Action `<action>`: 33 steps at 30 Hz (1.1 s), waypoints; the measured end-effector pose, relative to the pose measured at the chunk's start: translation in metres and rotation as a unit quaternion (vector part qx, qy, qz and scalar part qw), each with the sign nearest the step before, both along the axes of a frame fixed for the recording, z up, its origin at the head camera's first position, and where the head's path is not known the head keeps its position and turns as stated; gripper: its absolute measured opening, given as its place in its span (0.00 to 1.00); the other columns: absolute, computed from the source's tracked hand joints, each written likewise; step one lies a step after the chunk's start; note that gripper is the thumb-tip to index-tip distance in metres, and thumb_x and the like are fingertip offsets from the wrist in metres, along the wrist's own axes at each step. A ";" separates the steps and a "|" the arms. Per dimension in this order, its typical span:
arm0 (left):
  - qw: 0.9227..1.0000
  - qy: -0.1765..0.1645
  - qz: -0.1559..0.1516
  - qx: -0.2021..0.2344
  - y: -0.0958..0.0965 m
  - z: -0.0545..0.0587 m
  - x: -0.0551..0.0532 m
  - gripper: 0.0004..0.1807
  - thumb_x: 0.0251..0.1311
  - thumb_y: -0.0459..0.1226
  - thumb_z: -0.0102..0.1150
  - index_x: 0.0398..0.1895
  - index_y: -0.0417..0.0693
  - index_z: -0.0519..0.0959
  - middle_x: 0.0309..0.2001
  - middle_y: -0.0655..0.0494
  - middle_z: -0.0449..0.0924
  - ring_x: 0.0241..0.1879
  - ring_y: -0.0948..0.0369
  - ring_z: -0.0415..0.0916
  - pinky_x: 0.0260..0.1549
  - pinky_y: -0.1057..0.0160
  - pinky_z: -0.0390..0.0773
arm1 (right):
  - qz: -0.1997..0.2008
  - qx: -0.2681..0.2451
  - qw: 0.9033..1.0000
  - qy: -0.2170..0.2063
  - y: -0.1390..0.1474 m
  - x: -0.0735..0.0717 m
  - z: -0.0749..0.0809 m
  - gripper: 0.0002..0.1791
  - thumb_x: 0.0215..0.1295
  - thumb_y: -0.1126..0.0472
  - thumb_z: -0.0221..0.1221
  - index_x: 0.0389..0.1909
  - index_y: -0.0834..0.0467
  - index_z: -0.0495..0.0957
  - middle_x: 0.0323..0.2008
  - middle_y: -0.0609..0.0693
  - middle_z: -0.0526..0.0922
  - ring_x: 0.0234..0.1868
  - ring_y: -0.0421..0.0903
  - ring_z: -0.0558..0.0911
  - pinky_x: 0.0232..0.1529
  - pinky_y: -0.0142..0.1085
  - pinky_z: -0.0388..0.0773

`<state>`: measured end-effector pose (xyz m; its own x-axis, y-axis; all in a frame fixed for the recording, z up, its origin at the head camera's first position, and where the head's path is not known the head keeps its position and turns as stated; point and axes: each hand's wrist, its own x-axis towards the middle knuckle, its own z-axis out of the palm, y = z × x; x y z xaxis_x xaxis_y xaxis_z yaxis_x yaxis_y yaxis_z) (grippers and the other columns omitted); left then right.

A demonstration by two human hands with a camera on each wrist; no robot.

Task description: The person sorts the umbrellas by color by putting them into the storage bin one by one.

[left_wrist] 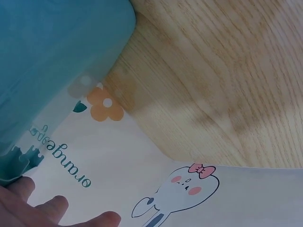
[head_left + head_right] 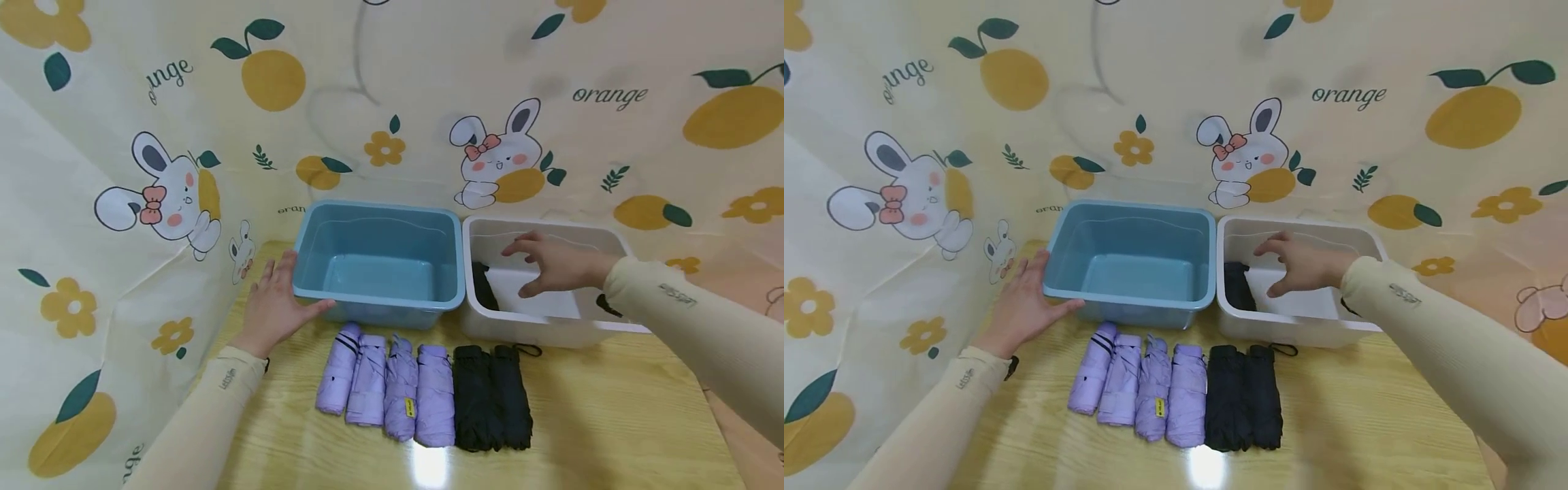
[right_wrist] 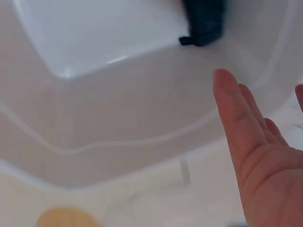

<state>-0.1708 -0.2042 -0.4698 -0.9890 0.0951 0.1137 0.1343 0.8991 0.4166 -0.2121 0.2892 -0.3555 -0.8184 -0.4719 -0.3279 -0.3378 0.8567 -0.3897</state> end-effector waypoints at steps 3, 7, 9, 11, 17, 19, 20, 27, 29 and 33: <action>1.000 -0.011 0.006 0.000 -0.006 -0.002 0.000 0.70 0.43 0.78 0.56 0.81 0.45 0.44 0.79 0.46 0.45 0.75 0.38 0.42 0.62 0.26 0.49 | 0.004 -0.016 0.999 0.029 0.006 0.030 0.022 0.41 0.50 0.55 0.77 0.66 0.56 0.71 0.68 0.65 0.58 0.59 0.64 0.74 0.48 0.55 0.79; 1.000 -0.014 0.013 0.000 -0.013 -0.004 0.000 0.71 0.44 0.78 0.55 0.81 0.44 0.43 0.79 0.45 0.44 0.75 0.36 0.41 0.62 0.26 0.49 | 0.030 -0.046 0.997 0.063 0.013 0.074 0.033 0.42 0.48 0.56 0.78 0.66 0.52 0.71 0.67 0.60 0.60 0.57 0.59 0.75 0.47 0.53 0.80; 1.000 -0.011 0.015 -0.003 -0.016 -0.005 0.000 0.71 0.44 0.78 0.55 0.80 0.44 0.43 0.79 0.44 0.45 0.74 0.36 0.42 0.61 0.25 0.49 | 0.045 -0.060 0.994 0.074 0.016 0.095 0.030 0.43 0.48 0.56 0.79 0.66 0.51 0.70 0.67 0.58 0.62 0.56 0.56 0.76 0.45 0.49 0.82; 1.000 -0.007 0.017 -0.003 -0.018 -0.006 0.000 0.71 0.45 0.78 0.55 0.80 0.43 0.42 0.78 0.42 0.45 0.74 0.35 0.42 0.61 0.25 0.50 | 0.058 -0.063 0.993 0.083 0.018 0.114 0.021 0.44 0.48 0.55 0.78 0.67 0.49 0.69 0.67 0.55 0.63 0.53 0.52 0.78 0.43 0.45 0.82; 1.000 -0.005 0.018 -0.007 -0.019 -0.005 0.001 0.70 0.46 0.77 0.55 0.80 0.43 0.42 0.78 0.41 0.45 0.74 0.35 0.43 0.59 0.24 0.50 | 0.060 -0.055 0.995 0.057 0.018 0.157 -0.030 0.46 0.48 0.52 0.77 0.69 0.52 0.67 0.65 0.57 0.65 0.53 0.51 0.78 0.44 0.45 0.81; 1.000 -0.004 0.013 -0.005 -0.018 -0.003 0.002 0.70 0.46 0.77 0.55 0.80 0.43 0.42 0.78 0.41 0.45 0.74 0.36 0.43 0.59 0.24 0.51 | 0.052 -0.057 0.996 0.040 0.018 0.168 -0.048 0.47 0.48 0.51 0.77 0.70 0.54 0.67 0.65 0.58 0.65 0.53 0.52 0.78 0.45 0.46 0.80; 1.000 -0.004 0.011 -0.005 -0.017 -0.003 0.002 0.70 0.46 0.77 0.55 0.80 0.43 0.43 0.78 0.41 0.45 0.74 0.36 0.43 0.59 0.24 0.51 | 0.045 -0.061 0.997 0.028 0.018 0.172 -0.057 0.47 0.48 0.52 0.77 0.70 0.54 0.66 0.65 0.59 0.64 0.53 0.52 0.78 0.45 0.45 0.80; 1.000 0.002 -0.003 -0.004 -0.007 0.000 0.001 0.69 0.46 0.78 0.55 0.80 0.43 0.43 0.78 0.41 0.46 0.74 0.35 0.44 0.59 0.24 0.53 | 0.006 -0.081 0.997 -0.002 0.014 0.186 -0.108 0.52 0.45 0.60 0.76 0.73 0.58 0.62 0.67 0.66 0.59 0.36 0.40 0.81 0.31 0.34 0.78; 1.000 0.001 -0.006 -0.003 -0.005 0.000 0.001 0.69 0.46 0.78 0.55 0.80 0.44 0.42 0.78 0.41 0.46 0.74 0.36 0.44 0.59 0.25 0.53 | -0.002 -0.084 0.996 -0.003 0.014 0.188 -0.118 0.54 0.43 0.62 0.77 0.73 0.60 0.61 0.68 0.69 0.57 0.30 0.37 0.79 0.27 0.32 0.76; 1.000 -0.003 -0.012 -0.001 0.000 0.001 0.001 0.70 0.46 0.78 0.54 0.81 0.44 0.42 0.78 0.41 0.46 0.74 0.36 0.43 0.60 0.25 0.52 | -0.013 -0.092 0.996 -0.011 0.014 0.191 -0.133 0.58 0.40 0.63 0.79 0.74 0.62 0.58 0.70 0.71 0.51 0.26 0.36 0.78 0.24 0.31 0.75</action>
